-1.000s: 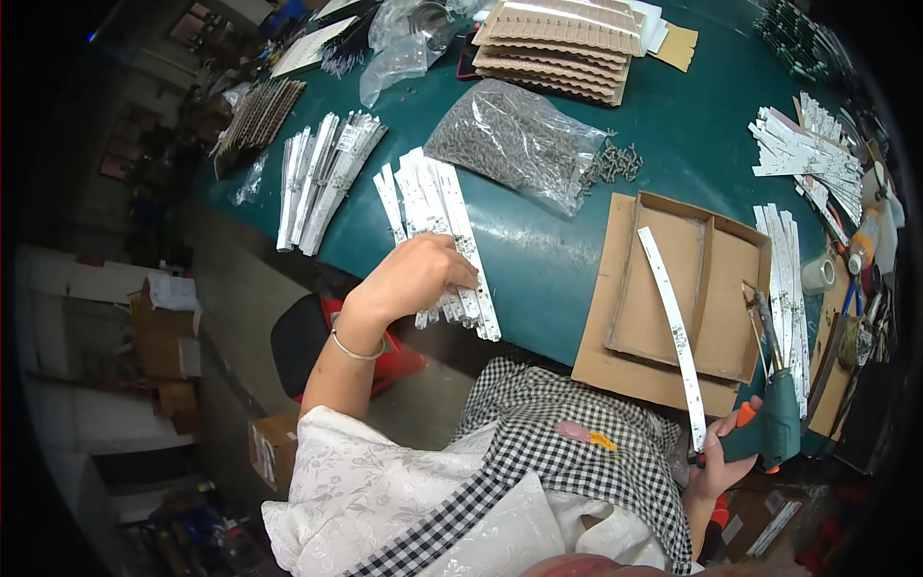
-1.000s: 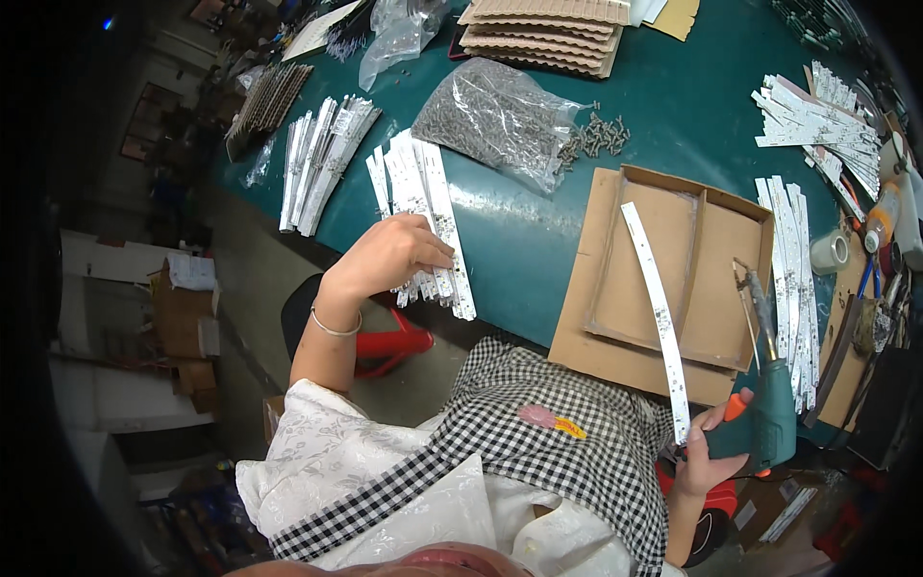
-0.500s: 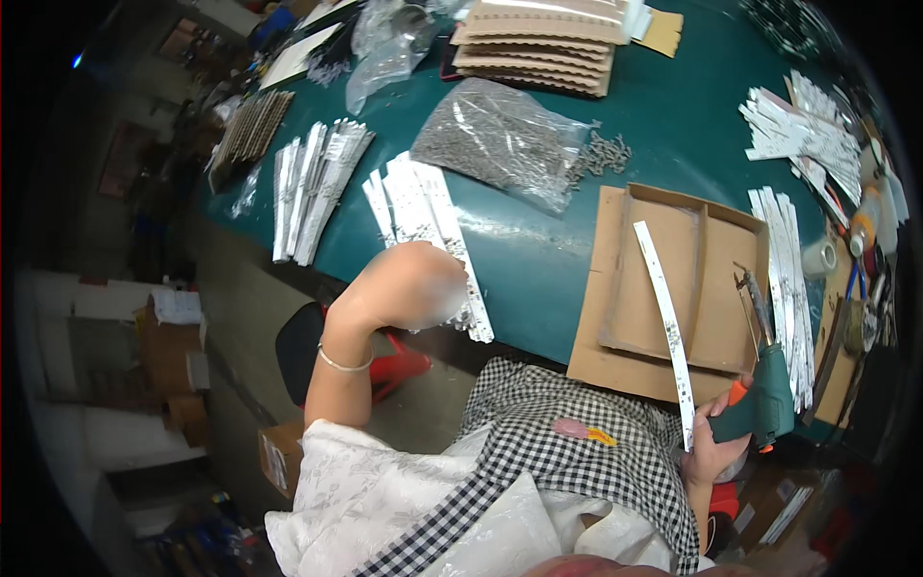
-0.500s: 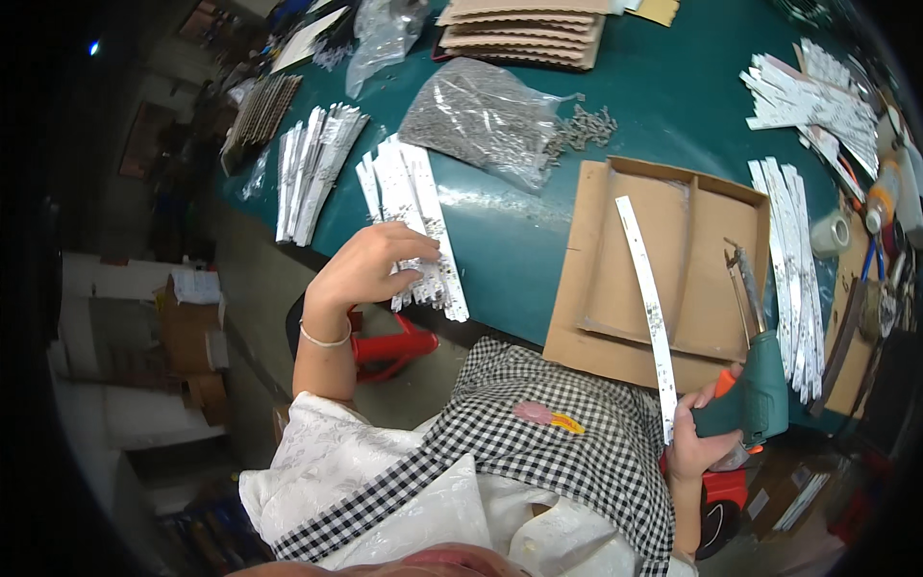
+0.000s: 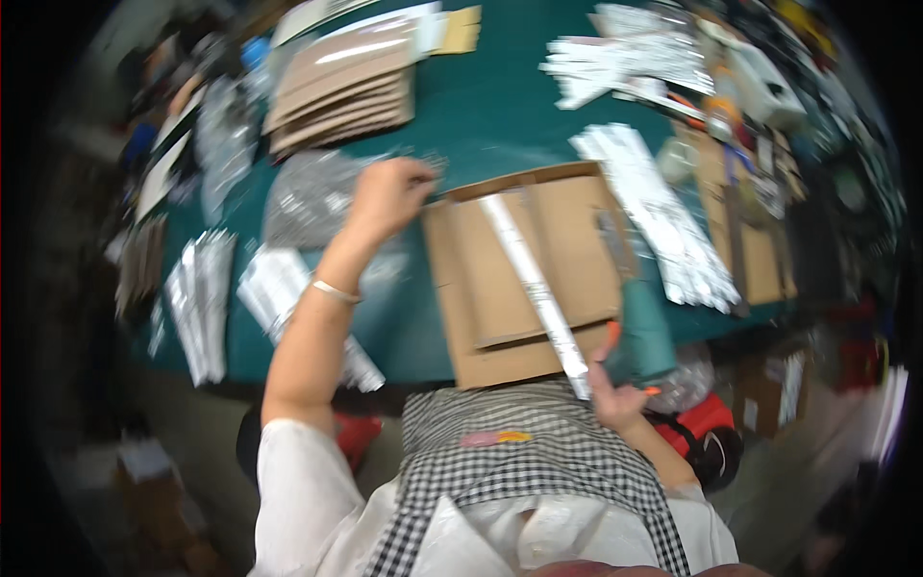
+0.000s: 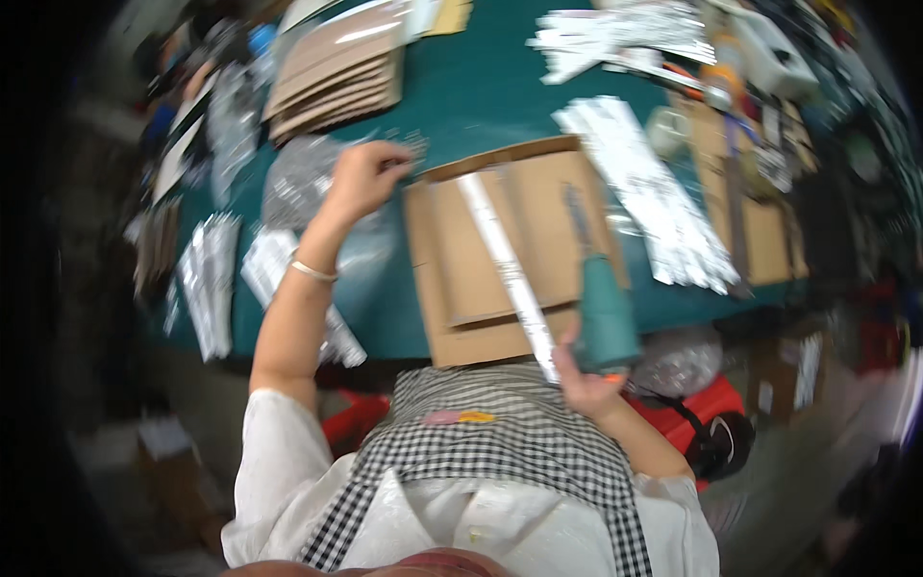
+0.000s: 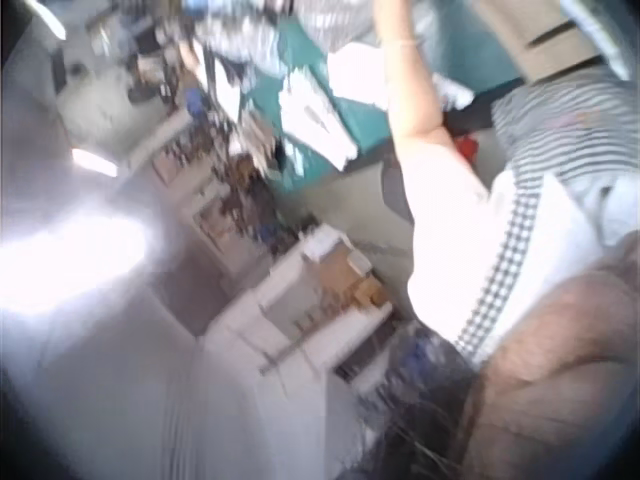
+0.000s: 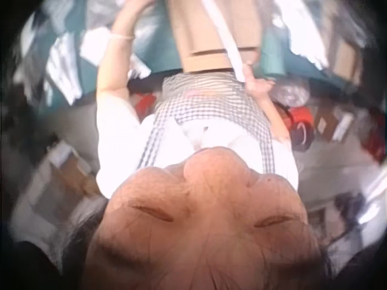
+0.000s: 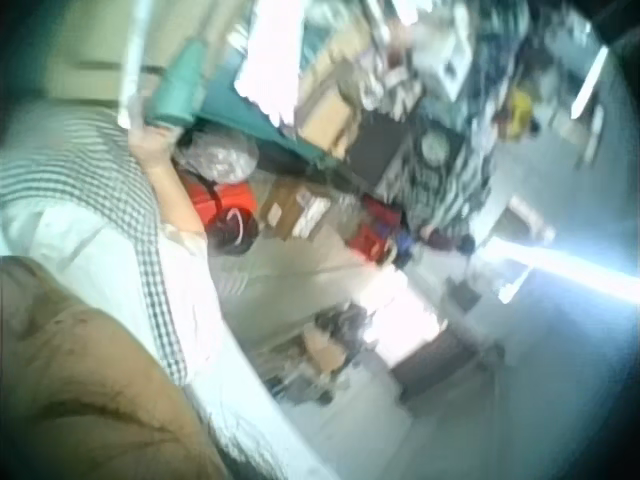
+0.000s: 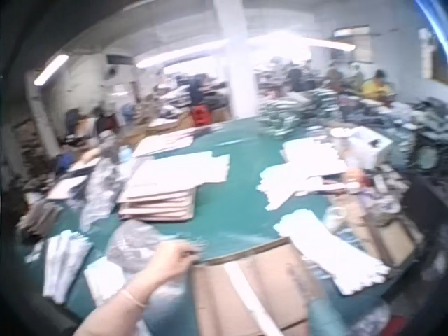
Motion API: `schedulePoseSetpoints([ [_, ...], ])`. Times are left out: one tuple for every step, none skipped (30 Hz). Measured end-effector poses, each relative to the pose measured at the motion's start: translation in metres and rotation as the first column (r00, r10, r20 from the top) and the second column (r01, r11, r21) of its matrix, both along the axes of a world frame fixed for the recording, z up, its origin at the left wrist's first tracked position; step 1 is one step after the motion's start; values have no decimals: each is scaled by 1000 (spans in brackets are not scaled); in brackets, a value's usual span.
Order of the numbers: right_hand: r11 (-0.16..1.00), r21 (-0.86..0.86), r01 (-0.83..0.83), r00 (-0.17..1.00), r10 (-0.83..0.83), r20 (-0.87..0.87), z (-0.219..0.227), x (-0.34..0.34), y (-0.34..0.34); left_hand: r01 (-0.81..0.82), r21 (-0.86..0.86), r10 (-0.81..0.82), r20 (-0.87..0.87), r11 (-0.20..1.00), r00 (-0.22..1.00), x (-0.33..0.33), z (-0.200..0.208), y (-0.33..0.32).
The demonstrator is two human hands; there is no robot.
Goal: The person uses a soldering iron to apply heat to small components on white LED light strips. They handle the strips one at a time, placing them on a cardboard jig, applying the soldering iron, and then moving the finished strip to a pile on the table.
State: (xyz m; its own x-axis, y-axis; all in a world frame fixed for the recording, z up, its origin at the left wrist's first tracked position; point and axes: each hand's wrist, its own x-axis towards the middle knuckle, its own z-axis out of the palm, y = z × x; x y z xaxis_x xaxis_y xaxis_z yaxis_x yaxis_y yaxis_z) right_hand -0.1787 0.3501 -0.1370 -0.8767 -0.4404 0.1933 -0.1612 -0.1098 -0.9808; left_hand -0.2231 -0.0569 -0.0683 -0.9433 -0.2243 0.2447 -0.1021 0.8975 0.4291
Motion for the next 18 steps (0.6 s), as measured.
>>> schedulePoseSetpoints([
  [999, 19, 36, 998, -35, -50, -1, -2, 0, 6, -69, -4, 28, 998, 1000, -12, -10, -3],
  [996, 39, 85, 991, -81, -105, -2, -6, 1, -21, -143, 36, 104, 989, 994, -23, -12, 2],
  [989, 49, 140, 979, -130, -159, -2, -10, 3, -54, -128, 74, 160, 990, 984, -31, -16, 7],
  [982, 41, 187, 963, -175, -205, -2, -13, 5, -5, -104, 18, 122, 995, 992, -34, -34, -2],
  [972, 27, 232, 945, -219, -241, -1, -18, 7, 50, -40, -46, 97, 998, 994, -35, -43, -5],
  [970, 5, 245, 936, -235, -263, -1, -22, 4, 2, -52, 4, 122, 999, 993, -31, -48, -13],
  [968, -25, 248, 929, -246, -277, 2, -27, 1, 9, 11, -10, 75, 1000, 997, -26, -56, -29],
  [975, 29, 220, 945, -206, -255, -6, -31, 1, 23, 51, -26, 61, 998, 998, -26, -52, -27],
  [977, 16, 214, 952, -205, -226, 0, -35, 3, 0, 60, -6, 89, 998, 996, -27, -54, -29],
  [980, -7, 196, 962, -194, -192, 8, -36, 4, -34, 58, 27, 120, 998, 992, -30, -54, -31],
  [978, -27, 205, 963, -206, -174, 11, -35, 5, -18, 57, 12, 112, 998, 994, -31, -54, -31],
  [977, -47, 209, 964, -214, -157, 13, -34, 7, -7, 58, 1, 104, 998, 995, -32, -56, -29],
  [976, -65, 208, 967, -215, -135, 14, -34, 7, 0, 59, -6, 100, 998, 995, -32, -56, -27],
  [978, -77, 196, 970, -205, -128, 13, -34, 6, 6, 63, -11, 78, 998, 997, -31, -55, -25],
  [979, -89, 182, 974, -192, -120, 11, -34, 5, 10, 67, -14, 56, 998, 998, -29, -54, -24],
  [981, -97, 169, 977, -180, -114, 12, -36, 5, 16, 75, -18, 34, 997, 999, -29, -54, -21],
  [982, -103, 161, 981, -171, -93, 15, -36, 5, 81, -14, -82, -22, 997, 996, -27, -51, -20],
  [982, -110, 153, 984, -161, -71, 18, -35, 6, 56, -5, -56, -19, 998, 998, -27, -47, -17],
])
